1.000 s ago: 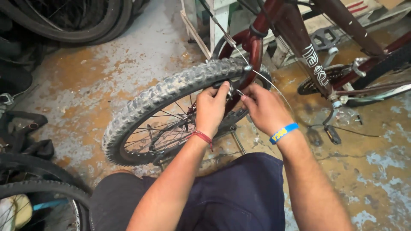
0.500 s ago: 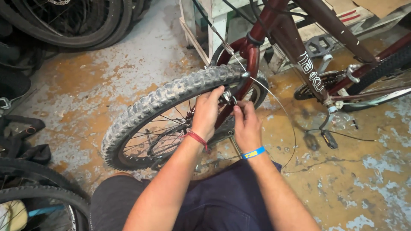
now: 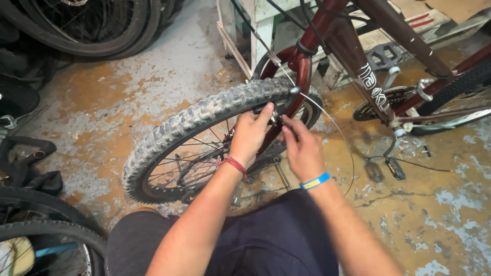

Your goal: Adjusting the front brake of a bicycle by threading the cable through the caliper and tightening it.

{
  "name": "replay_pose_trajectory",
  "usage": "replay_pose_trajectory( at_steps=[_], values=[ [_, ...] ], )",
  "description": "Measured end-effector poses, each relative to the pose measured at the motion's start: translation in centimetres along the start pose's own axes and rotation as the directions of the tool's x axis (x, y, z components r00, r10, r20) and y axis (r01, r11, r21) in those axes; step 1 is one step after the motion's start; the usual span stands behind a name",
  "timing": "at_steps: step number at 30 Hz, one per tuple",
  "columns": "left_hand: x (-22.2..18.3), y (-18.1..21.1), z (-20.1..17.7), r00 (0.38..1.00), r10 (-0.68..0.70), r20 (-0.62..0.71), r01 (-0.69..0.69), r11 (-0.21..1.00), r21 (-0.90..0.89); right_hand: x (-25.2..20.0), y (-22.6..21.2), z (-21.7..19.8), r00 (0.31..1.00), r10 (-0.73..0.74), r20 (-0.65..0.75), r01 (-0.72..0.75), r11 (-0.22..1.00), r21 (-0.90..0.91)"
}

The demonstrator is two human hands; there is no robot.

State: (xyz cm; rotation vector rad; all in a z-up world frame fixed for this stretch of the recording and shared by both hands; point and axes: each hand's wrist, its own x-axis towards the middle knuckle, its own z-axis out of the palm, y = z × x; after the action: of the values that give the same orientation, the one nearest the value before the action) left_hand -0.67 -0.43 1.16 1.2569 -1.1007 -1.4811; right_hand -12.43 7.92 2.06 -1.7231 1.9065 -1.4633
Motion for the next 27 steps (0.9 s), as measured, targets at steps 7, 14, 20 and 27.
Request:
replay_pose_trajectory(
  at_steps=[7,14,20,27],
  values=[
    [0.7,-1.8,-0.1,0.999,0.0,0.032,0.005,0.988,-0.157,3.4,-0.5,-3.2,0.928,0.162,0.337,-0.124,0.984,-0.13],
    [0.9,-1.7,-0.3,0.998,0.008,0.063,0.0,0.992,-0.13,4.7,-1.0,-4.2,0.859,0.241,0.451,-0.186,0.969,-0.163],
    [0.1,-0.3,-0.8,0.998,0.0,0.066,0.005,0.997,-0.081,1.5,-1.0,-2.8,0.945,0.185,0.271,-0.093,0.943,-0.319],
    [-0.8,0.6,0.0,0.999,-0.026,0.039,0.028,0.998,-0.049,3.0,0.1,-3.5,0.945,0.133,0.3,-0.016,0.932,-0.361]
  ],
)
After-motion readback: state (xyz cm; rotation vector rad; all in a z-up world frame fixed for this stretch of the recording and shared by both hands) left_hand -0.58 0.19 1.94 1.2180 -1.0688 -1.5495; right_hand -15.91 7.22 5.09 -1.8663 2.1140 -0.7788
